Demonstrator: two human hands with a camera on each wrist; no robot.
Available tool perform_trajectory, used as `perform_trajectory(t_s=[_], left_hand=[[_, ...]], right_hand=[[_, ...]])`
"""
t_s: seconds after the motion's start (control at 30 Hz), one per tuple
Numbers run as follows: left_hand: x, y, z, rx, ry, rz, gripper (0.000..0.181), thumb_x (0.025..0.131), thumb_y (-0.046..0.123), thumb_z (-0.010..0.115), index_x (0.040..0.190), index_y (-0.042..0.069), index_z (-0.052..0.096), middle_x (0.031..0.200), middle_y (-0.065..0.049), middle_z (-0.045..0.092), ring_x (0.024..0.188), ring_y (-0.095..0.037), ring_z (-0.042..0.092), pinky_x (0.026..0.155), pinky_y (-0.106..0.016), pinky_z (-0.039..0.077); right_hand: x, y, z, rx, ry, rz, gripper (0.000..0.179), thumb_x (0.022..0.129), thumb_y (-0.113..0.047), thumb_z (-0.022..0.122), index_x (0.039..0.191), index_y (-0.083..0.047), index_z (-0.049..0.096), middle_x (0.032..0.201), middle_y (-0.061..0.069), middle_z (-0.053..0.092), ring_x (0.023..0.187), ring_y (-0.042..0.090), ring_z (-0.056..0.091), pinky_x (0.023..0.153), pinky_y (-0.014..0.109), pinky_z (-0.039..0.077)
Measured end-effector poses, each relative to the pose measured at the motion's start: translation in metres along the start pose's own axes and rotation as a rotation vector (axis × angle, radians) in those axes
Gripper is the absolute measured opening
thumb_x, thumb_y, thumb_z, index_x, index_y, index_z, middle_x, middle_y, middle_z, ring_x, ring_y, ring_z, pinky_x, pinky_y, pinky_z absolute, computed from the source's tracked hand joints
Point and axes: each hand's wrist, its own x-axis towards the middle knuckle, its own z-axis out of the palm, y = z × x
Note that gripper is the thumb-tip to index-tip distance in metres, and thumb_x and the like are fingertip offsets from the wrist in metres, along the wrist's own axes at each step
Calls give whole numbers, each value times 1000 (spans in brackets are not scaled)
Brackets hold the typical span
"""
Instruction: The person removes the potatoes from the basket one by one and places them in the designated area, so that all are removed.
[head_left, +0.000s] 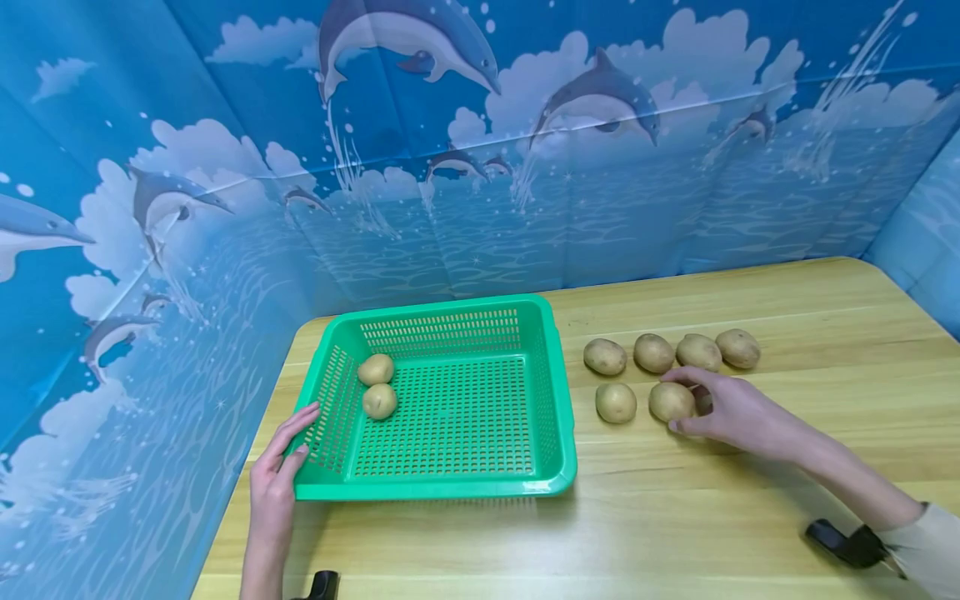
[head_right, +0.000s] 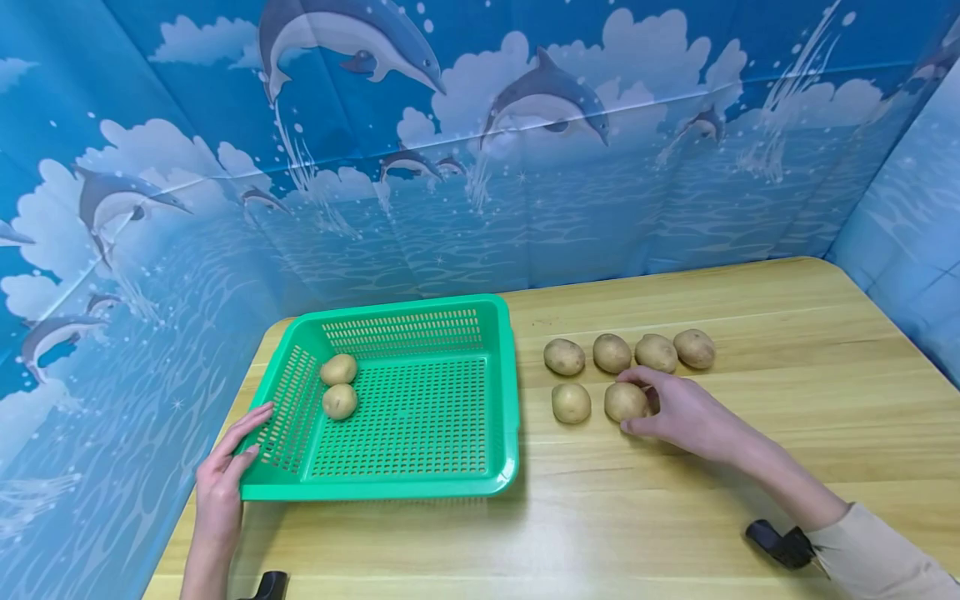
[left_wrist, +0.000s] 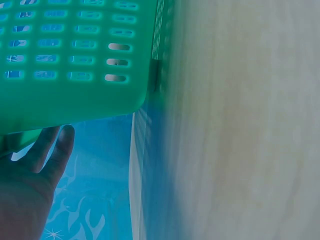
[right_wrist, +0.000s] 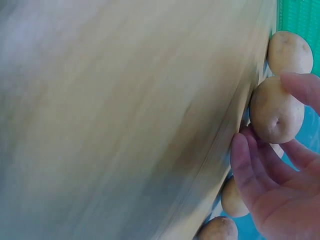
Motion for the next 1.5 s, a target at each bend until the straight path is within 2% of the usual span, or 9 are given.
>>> perform_trajectory(t_s=[0.2,0.4,0.63,0.7,0.83,0.93,1.07,1.23,1.5], left_hand=[[-1,1,-1,0,5,0,42,96,-12,39,133,-3,58,143,-10,52,140,-18,35,109,-21,27],[-1,2,-1,-6,4,1,42,97,-11,41,134,-2,58,144,-10,51,140,-18,34,109,-22,27],[-1,1,0,-2,-9,2,42,97,-10,41,134,-1,58,144,-9,51,141,-18,34,110,-26,26],[-1,1,0,1,-8,2,42,97,-11,40,134,0,58,144,-9,51,140,-18,34,110,-24,27],[0,-1,-1,10,-12,7,43,96,-12,40,134,-1,58,144,-9,51,140,-18,34,109,-22,27],[-1,-1,-2,18,-29,10,43,97,-11,40,135,0,58,145,-8,50,141,-17,33,109,-21,27],[-1,0,-1,29,-60,7,42,99,-8,40,136,1,56,147,-7,48,142,-17,31,108,-21,26],[-1,2,0,36,-55,6,41,100,-6,42,137,3,56,147,-6,48,142,-17,31,109,-22,26],[-1,3,-1,30,-44,-7,41,99,-7,41,136,3,57,146,-5,49,142,-16,31,109,-23,26]], right_hand=[[0,0,-2,-3,12,-7,68,81,-41,80,136,-10,53,115,9,64,104,28,61,77,41,51],[-5,-2,-5,-3,48,-20,66,82,-35,81,136,-8,54,119,12,63,104,30,61,77,41,53],[-17,-12,-7,-49,180,-101,55,86,-22,78,135,-9,56,129,14,58,108,35,58,83,48,49],[-18,-18,-7,-63,207,-146,54,87,-20,77,135,-11,56,131,12,57,109,34,57,85,45,48],[-15,-35,-5,-67,238,-222,52,87,-17,77,135,-12,57,130,7,58,109,27,58,87,30,46],[-9,-47,-4,-60,239,-246,49,87,-15,76,133,-11,58,128,4,60,107,21,57,86,27,46],[1,-60,-1,-69,224,-275,49,87,-13,76,133,-15,59,127,0,60,106,17,59,85,35,51],[11,-75,3,-25,206,-332,47,87,-14,76,130,-22,60,122,-6,59,104,14,58,83,41,52],[27,-103,3,29,131,-368,44,92,-20,72,134,-20,58,131,-2,60,112,18,57,88,45,50]])
